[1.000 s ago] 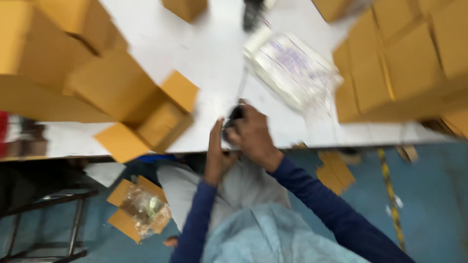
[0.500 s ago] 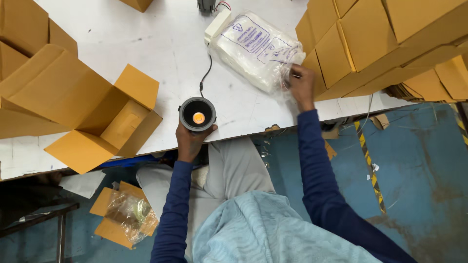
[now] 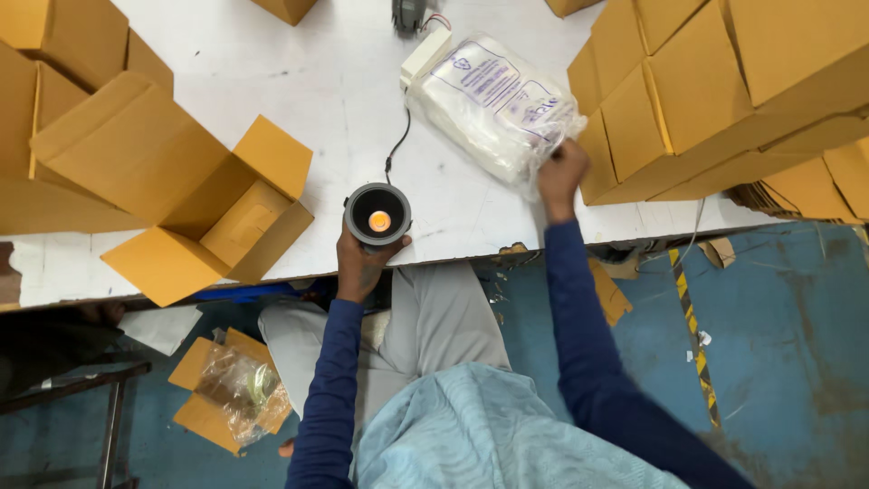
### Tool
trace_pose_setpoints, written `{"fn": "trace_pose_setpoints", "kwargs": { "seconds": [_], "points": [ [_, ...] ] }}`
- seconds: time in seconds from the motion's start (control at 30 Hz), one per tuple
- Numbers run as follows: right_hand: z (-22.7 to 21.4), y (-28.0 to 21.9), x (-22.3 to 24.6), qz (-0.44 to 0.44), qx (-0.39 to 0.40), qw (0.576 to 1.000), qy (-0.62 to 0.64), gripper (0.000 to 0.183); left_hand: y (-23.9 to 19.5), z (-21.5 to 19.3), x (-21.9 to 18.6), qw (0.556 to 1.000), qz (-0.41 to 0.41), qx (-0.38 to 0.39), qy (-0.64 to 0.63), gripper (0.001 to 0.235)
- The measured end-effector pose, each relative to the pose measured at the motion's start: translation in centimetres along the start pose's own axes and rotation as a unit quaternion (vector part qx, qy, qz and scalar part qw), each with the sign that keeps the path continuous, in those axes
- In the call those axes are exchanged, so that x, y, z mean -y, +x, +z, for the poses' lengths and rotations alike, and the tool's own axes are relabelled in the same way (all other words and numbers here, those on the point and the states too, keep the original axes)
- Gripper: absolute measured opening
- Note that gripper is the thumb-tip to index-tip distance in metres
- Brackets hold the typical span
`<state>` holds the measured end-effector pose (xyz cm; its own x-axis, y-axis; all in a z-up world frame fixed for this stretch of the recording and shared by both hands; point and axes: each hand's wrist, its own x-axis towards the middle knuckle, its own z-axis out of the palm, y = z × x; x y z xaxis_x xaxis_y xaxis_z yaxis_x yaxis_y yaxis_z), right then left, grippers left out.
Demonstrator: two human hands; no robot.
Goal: The person sits on the floor and repeatedly packs small cylindrical devices and white power adapters into cardboard boxes. They place the items inside, close the flaps, and move the finished boxes to a stack on the table.
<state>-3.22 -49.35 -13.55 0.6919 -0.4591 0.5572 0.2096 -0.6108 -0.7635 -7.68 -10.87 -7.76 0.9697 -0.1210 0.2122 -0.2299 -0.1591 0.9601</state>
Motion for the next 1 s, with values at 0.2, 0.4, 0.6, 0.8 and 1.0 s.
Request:
{"fn": "trace_pose_setpoints", "kwargs": {
  "seconds": [0.2,0.4,0.6,0.8,1.0],
  "points": [
    [-5.3,-6.8,6.0,0.120,-0.054,0.989,0.060,0.019,-3.6,-0.4,1.2,0.986,0.065,-0.076,-0.137,0.104],
    [-10.2,-8.4,17.7,0.173,-0.054,0.948,0.263,0.050,-11.9,0.0,1.5,0.952,-0.077,-0.197,-0.223,0.045],
    [-10.5,-6.9,25.7,0.140,0.095,0.939,0.300,0.058,-12.3,0.2,-3.8,0.933,-0.190,0.077,-0.295,0.079],
    [-7.8,-7.0,28.3,0.160,0.276,0.906,0.278,0.055,-9.6,-1.3,-9.4,0.793,-0.180,0.223,-0.538,0.112],
    [-7.4,-9.2,24.4,0.107,0.260,0.957,0.075,0.019,-11.5,-0.9,-8.8,0.942,-0.164,0.088,-0.280,0.056]
  ]
}}
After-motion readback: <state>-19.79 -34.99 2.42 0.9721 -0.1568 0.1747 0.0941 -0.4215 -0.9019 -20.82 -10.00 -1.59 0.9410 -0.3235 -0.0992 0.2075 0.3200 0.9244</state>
